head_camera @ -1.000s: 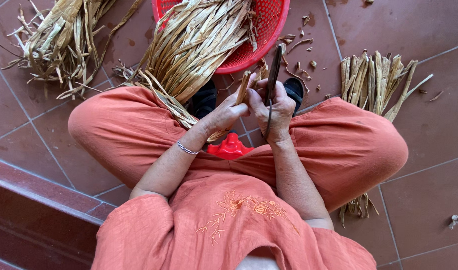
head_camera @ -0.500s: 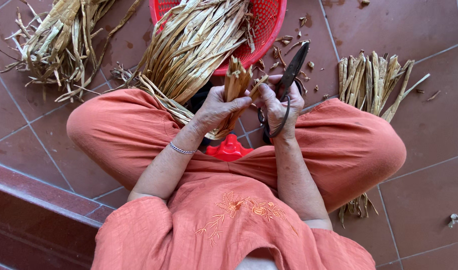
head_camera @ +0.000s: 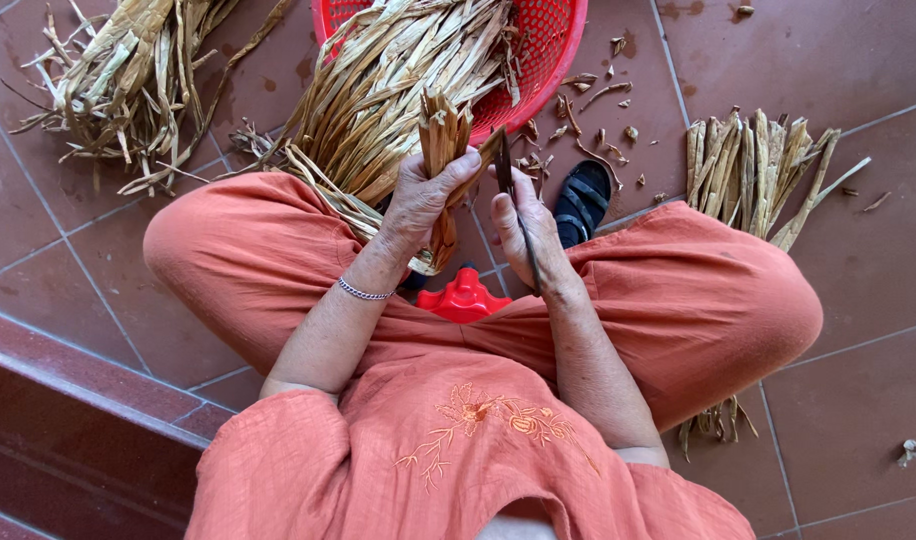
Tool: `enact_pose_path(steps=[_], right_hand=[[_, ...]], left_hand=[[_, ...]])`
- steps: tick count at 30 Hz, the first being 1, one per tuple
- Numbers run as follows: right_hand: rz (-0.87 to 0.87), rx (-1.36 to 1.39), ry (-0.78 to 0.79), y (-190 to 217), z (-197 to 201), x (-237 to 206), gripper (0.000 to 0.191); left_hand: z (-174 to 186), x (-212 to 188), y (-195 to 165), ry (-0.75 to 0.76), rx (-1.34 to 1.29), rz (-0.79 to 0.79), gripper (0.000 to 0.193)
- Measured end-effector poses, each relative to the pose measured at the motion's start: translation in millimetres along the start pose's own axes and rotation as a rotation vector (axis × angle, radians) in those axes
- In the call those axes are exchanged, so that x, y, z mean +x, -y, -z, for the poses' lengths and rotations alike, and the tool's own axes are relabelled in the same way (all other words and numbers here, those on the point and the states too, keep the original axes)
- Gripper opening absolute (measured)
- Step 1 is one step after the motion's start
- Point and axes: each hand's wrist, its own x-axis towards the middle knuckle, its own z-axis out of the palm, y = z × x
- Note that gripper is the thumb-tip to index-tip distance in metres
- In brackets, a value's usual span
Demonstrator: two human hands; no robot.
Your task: The person sits on a small stool and uses scissors to trim the ends of dried plant stalks. They hold a bundle in one hand and cut the stalks to a uniform length, placing the trimmed pieces into a red basket.
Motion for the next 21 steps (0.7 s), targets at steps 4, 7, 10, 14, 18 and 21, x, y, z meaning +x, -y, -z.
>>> enact_pose_path(steps=[4, 7, 10, 14, 18, 21], right_hand=[[0.027, 0.052, 0.002, -1, -2, 2, 0.085], [0.042, -0.039, -0.02, 0, -2, 1, 0.083], [0.169, -0.193, -0.098, 6, -2, -2, 0.075], [0.367, -0.241, -0.187, 16, -2, -8, 0.064], [0.129, -0.204, -0.152, 19, -7, -8, 0.068], [0.064, -0.207, -0.133, 18, -9, -9, 0.069]], left_hand=[[-5, -3, -8, -0.004, 0.079, 0.01, 0.02], [-7, -5, -13, 0.02, 0.122, 0.021, 0.023], [-9, -6, -13, 0.009, 0.146, 0.015, 0.021], [-8, -5, -9, -0.014, 0.184, 0.011, 0.018], [-6, -3, -5, 0.015, 0.13, 0.045, 0.018], [-7, -4, -4, 0.046, 0.058, 0.047, 0.018]])
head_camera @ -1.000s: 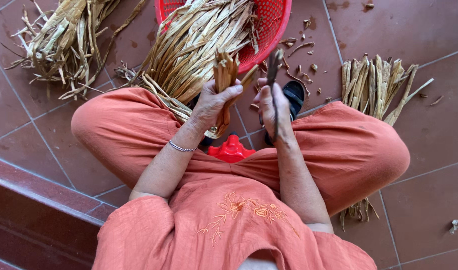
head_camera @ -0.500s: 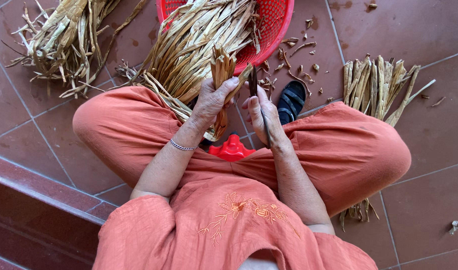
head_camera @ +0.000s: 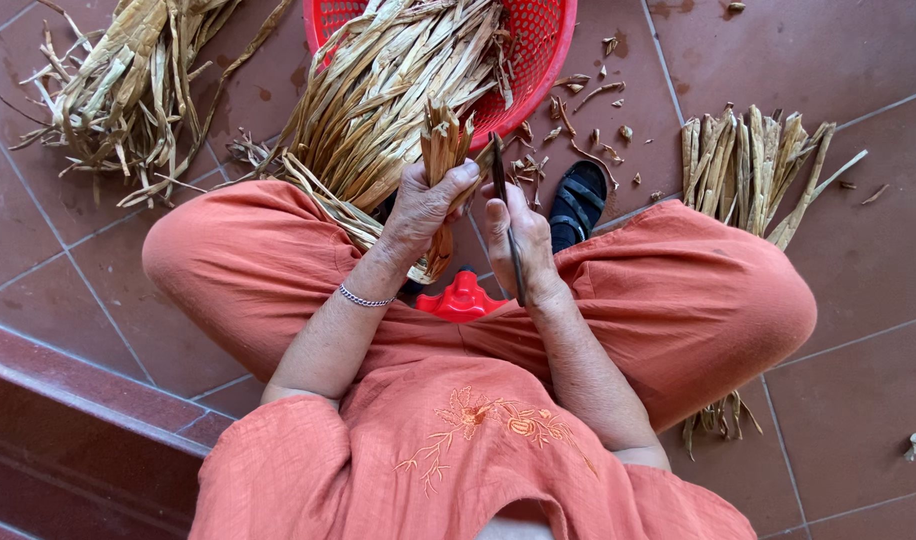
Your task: The person sits on a small stool and uses scissors to trim the ends of dried plant stalks. They hold a bundle in one hand and cut the stalks to a uniform length, placing the trimmed pieces into a red basket.
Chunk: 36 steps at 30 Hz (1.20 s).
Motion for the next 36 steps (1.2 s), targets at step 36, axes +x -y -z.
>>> enact_pose_path(steps=[36], right_hand=[[0.071, 0.63, -0.195, -12, 12, 15, 0.015]], left_hand=[[-6, -3, 3, 0.413, 0.161, -0.025, 0.062]])
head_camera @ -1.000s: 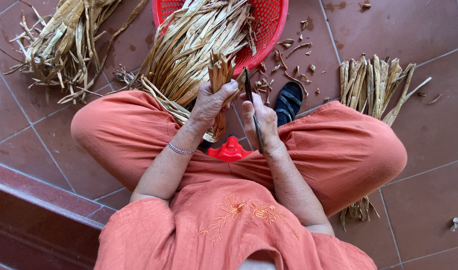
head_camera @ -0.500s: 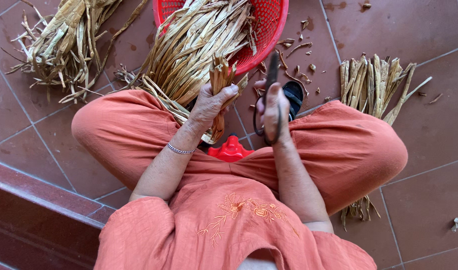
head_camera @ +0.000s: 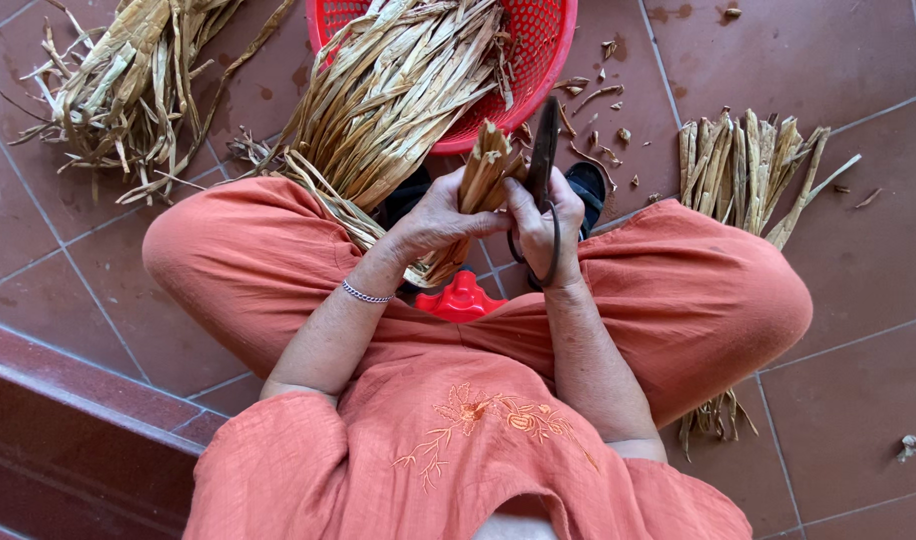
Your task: The person sits on a small stool and uses scissors to trim the ends of dried plant stalks. They hold a bundle in one hand and cut the stalks to a uniform length, placing the trimmed pieces into a red basket.
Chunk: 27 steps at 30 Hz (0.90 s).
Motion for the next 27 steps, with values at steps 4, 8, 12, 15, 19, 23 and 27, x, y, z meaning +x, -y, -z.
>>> enact_pose_path(steps=[4, 8, 12, 15, 19, 23, 27], right_hand=[[-0.016, -0.061, -0.013, 1, -2, -3, 0.015], [-0.079, 0.006, -0.008, 0, 0, -2, 0.034], [-0.04, 0.099, 0.029, -8, 1, 1, 0.058], [0.124, -0.148, 0.072, -15, 2, 1, 0.065], [-0.047, 0.031, 0.033, -16, 2, 2, 0.058], [-0.063, 0.074, -0.046, -3, 3, 1, 0.045], [0.006, 0.012, -0.197, 16, 18, 5, 0.029]], left_hand=[[0, 0, 10, 0.013, 0.125, -0.026, 0.063], [3, 5, 21, -0.154, 0.243, 0.111, 0.043], [2, 11, 26, -0.266, 0.422, -0.226, 0.06], [-7, 14, 27, -0.347, 0.734, -0.094, 0.077], [-22, 9, 22, -0.199, 0.826, -0.261, 0.11], [-35, 13, 6, -0.178, 0.933, -0.165, 0.111], [-47, 1, -10, -0.455, 1.209, -0.743, 0.109]])
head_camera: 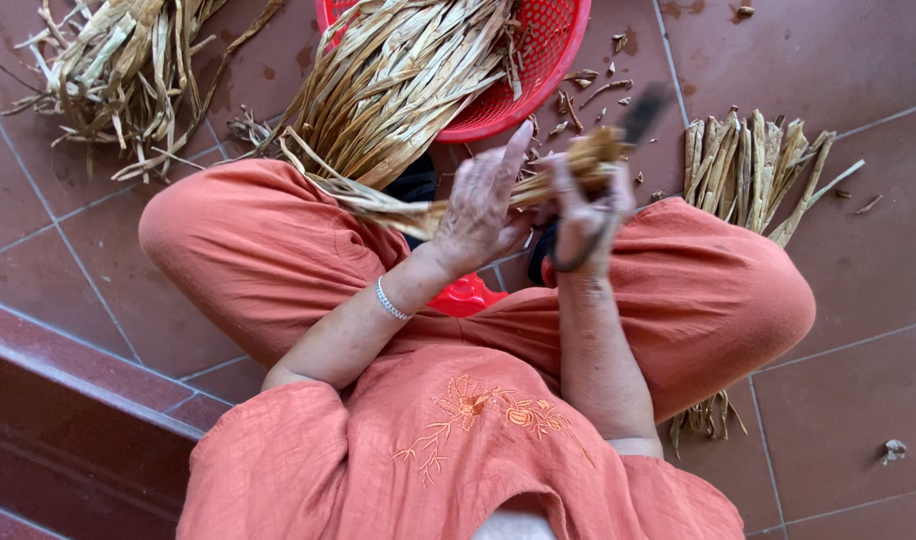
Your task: The person sits on a small stool and uses scissors to trim the ends of dried plant stalks. They hold a bundle in one hand and cut the stalks to a uniform length, placing the trimmed pieces into a red basket.
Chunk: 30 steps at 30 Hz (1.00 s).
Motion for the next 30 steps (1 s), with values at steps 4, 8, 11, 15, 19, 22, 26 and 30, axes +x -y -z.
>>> enact_pose_path(steps=[4, 8, 11, 15, 19, 22, 26, 30], right_hand=[[0.174, 0.306, -0.272, 20, 30, 12, 0.03], [0.227, 0.581, -0.241, 37, 57, 13, 0.039], [0.206, 0.632, -0.153, 37, 65, 2, 0.042], [0.228, 0.571, -0.13, 21, 71, -10, 0.035], [0.227, 0.673, -0.078, 19, 93, 4, 0.034], [0.218, 0.75, -0.063, 24, 106, 16, 0.031], [0.229, 0.627, -0.046, 24, 99, 21, 0.027], [0.169, 0.447, -0.101, 20, 80, 27, 0.033]], left_hand=[[20, -36, -20, 0.157, -0.146, 0.0, 0.079], [-4, -51, -18, 0.543, -1.13, 0.502, 0.086], [-17, -40, 8, 0.342, -1.915, 0.701, 0.104], [-9, -7, 46, -0.344, -2.097, 0.742, 0.067], [35, 41, 112, -0.697, -1.96, 0.75, 0.02], [66, 58, 144, -0.78, -1.926, 0.668, 0.018], [103, 71, 169, -0.782, -1.814, 0.643, 0.027], [142, 72, 197, -1.064, -1.758, 0.897, 0.023]])
